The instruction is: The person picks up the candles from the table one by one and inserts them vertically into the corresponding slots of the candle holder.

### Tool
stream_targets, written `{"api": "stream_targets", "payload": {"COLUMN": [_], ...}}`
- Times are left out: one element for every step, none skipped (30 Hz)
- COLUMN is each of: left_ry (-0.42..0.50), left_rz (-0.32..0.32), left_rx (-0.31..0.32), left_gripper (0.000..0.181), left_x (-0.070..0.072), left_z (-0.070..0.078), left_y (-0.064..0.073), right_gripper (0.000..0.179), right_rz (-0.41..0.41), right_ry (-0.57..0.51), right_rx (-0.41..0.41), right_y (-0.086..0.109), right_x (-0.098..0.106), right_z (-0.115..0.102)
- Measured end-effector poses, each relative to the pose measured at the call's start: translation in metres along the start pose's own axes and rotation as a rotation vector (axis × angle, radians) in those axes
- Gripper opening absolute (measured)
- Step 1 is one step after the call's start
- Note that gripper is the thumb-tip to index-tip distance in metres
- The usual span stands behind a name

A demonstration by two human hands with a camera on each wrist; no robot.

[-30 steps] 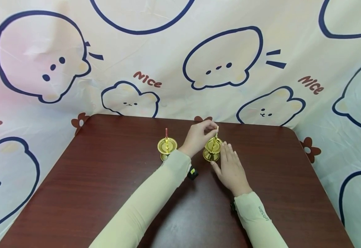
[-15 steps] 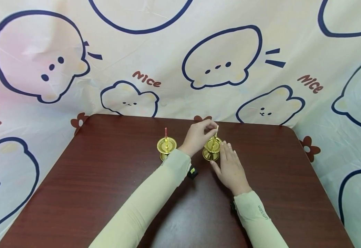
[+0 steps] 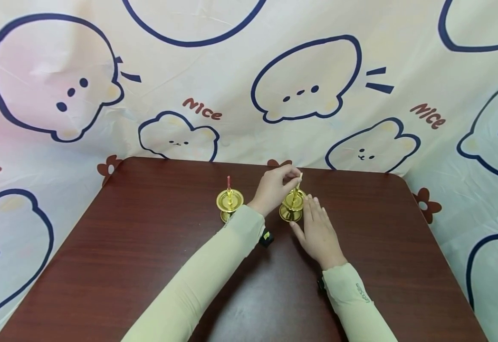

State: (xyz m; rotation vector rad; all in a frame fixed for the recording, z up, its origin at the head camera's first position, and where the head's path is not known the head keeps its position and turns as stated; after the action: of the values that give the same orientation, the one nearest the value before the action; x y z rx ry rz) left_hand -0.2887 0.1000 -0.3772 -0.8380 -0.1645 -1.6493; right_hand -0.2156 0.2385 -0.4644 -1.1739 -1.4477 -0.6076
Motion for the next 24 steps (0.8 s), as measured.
{"api": "stream_targets", "payload": {"left_ry": [-0.002, -0.002, -0.001, 0.001, 0.000, 0.000, 0.001, 0.000, -0.001, -0.004, -0.008, -0.008, -0.009, -0.012, -0.015, -0.018, -0.019, -0.018, -0.016, -0.016, -0.013, -0.009, -0.005, -0.003], "left_rz": [-0.001, -0.002, -0.002, -0.003, -0.003, -0.004, -0.004, -0.005, -0.005, -0.007, -0.007, -0.009, -0.010, -0.010, -0.010, -0.009, -0.008, -0.006, -0.003, -0.001, 0.000, 0.001, 0.002, 0.004], "left_rx": [0.004, 0.008, 0.012, 0.013, 0.014, 0.013, 0.013, 0.013, 0.013, 0.013, 0.015, 0.016, 0.018, 0.019, 0.019, 0.020, 0.021, 0.026, 0.031, 0.037, 0.043, 0.049, 0.055, 0.058], "left_gripper": [0.012, 0.013, 0.012, 0.012, 0.012, 0.013, 0.013, 0.013, 0.013, 0.013, 0.013, 0.013, 0.013, 0.013, 0.013, 0.013, 0.013, 0.013, 0.013, 0.014, 0.014, 0.014, 0.014, 0.015], "left_x": [0.0000, 0.0000, 0.0000, 0.0000, 0.0001, 0.0002, 0.0003, 0.0003, 0.0002, 0.0002, 0.0001, 0.0000, -0.0003, -0.0006, -0.0007, -0.0009, -0.0010, -0.0011, -0.0011, -0.0012, -0.0012, -0.0014, -0.0015, -0.0017], "left_z": [0.0001, 0.0001, 0.0000, 0.0001, 0.0001, 0.0002, 0.0003, 0.0003, 0.0003, 0.0003, 0.0002, 0.0002, 0.0000, 0.0000, 0.0001, 0.0001, 0.0002, 0.0001, -0.0001, -0.0003, -0.0005, -0.0007, -0.0009, -0.0010], "left_y": [0.0002, 0.0005, 0.0007, 0.0008, 0.0008, 0.0007, 0.0007, 0.0006, 0.0004, 0.0002, 0.0001, -0.0001, -0.0002, -0.0003, -0.0004, -0.0005, -0.0006, -0.0006, -0.0005, -0.0004, -0.0002, -0.0001, 0.0002, 0.0005], "right_gripper": [0.078, 0.078, 0.078, 0.078, 0.078, 0.078, 0.078, 0.078, 0.078, 0.078, 0.078, 0.078, 0.078, 0.078, 0.078, 0.078, 0.078, 0.078, 0.078, 0.078, 0.078, 0.078, 0.078, 0.078], "right_rz": [-0.001, -0.001, -0.002, -0.005, -0.006, -0.007, -0.007, -0.008, -0.008, -0.008, -0.007, -0.006, -0.005, -0.004, 0.000, 0.003, 0.006, 0.009, 0.012, 0.015, 0.017, 0.018, 0.019, 0.020], "right_ry": [-0.002, -0.003, -0.004, -0.004, -0.004, -0.003, -0.003, 0.000, 0.001, 0.001, 0.002, 0.004, 0.004, 0.003, 0.003, 0.002, 0.002, 0.002, 0.002, 0.001, 0.001, 0.000, -0.001, -0.001], "right_rx": [0.001, 0.002, 0.002, 0.001, 0.000, 0.000, -0.001, -0.002, -0.003, -0.003, -0.003, -0.002, -0.001, 0.000, 0.003, 0.004, 0.006, 0.009, 0.011, 0.013, 0.015, 0.016, 0.017, 0.019], "right_y": [0.0000, 0.0000, 0.0000, 0.0000, 0.0000, 0.0000, 0.0001, 0.0002, 0.0002, 0.0003, 0.0003, 0.0004, 0.0004, 0.0004, 0.0005, 0.0006, 0.0007, 0.0006, 0.0005, 0.0005, 0.0004, 0.0004, 0.0002, 0.0001], "right_x": [0.0000, -0.0001, -0.0002, -0.0003, -0.0003, -0.0001, 0.0000, 0.0001, 0.0002, 0.0005, 0.0007, 0.0008, 0.0009, 0.0010, 0.0014, 0.0014, 0.0015, 0.0016, 0.0016, 0.0016, 0.0015, 0.0012, 0.0012, 0.0011], "right_z": [-0.0003, -0.0006, -0.0008, -0.0008, -0.0010, -0.0011, -0.0012, -0.0010, -0.0009, -0.0009, -0.0010, -0.0010, -0.0010, -0.0010, -0.0011, -0.0011, -0.0011, -0.0011, -0.0011, -0.0010, -0.0010, -0.0009, -0.0007, -0.0005]}}
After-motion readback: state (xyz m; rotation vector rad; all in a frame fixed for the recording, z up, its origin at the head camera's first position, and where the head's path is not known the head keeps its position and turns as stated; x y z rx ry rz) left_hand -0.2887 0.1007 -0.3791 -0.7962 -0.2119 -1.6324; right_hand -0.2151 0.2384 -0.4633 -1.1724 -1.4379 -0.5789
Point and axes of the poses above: each hand's wrist, its own y-axis away from the middle knuckle, its own x-axis out of the back of the hand, z = x × y, the point moved 4 cm from there along -y, towards the middle knuckle, and after that the axes turned 7 degrees about x, right-handed, at the moved point
